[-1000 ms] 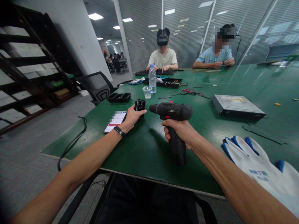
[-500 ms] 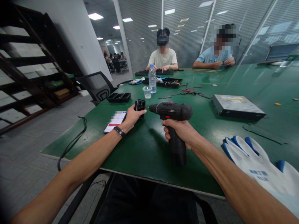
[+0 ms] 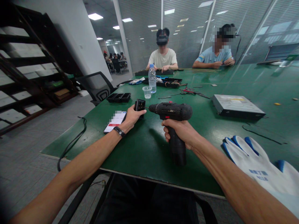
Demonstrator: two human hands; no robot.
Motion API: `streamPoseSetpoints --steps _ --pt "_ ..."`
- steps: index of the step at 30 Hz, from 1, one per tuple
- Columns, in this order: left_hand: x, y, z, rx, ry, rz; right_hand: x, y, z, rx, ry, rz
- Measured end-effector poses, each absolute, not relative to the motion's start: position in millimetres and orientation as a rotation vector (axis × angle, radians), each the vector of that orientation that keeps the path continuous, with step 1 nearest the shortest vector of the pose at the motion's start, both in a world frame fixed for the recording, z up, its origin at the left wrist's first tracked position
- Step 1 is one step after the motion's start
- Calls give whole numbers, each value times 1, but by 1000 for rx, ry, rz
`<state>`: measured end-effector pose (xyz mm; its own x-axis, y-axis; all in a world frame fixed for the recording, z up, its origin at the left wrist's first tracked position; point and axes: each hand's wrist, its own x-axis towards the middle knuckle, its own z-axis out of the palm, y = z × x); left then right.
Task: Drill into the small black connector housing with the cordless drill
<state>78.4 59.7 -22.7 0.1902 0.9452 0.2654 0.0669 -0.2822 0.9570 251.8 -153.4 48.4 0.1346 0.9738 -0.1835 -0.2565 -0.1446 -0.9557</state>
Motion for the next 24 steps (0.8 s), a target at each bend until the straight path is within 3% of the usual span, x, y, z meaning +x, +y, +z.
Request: streamPoseSetpoints --steps 24 --pt "79 64 -26 1561 986 1207 253 -152 46 -1195 -829 1334"
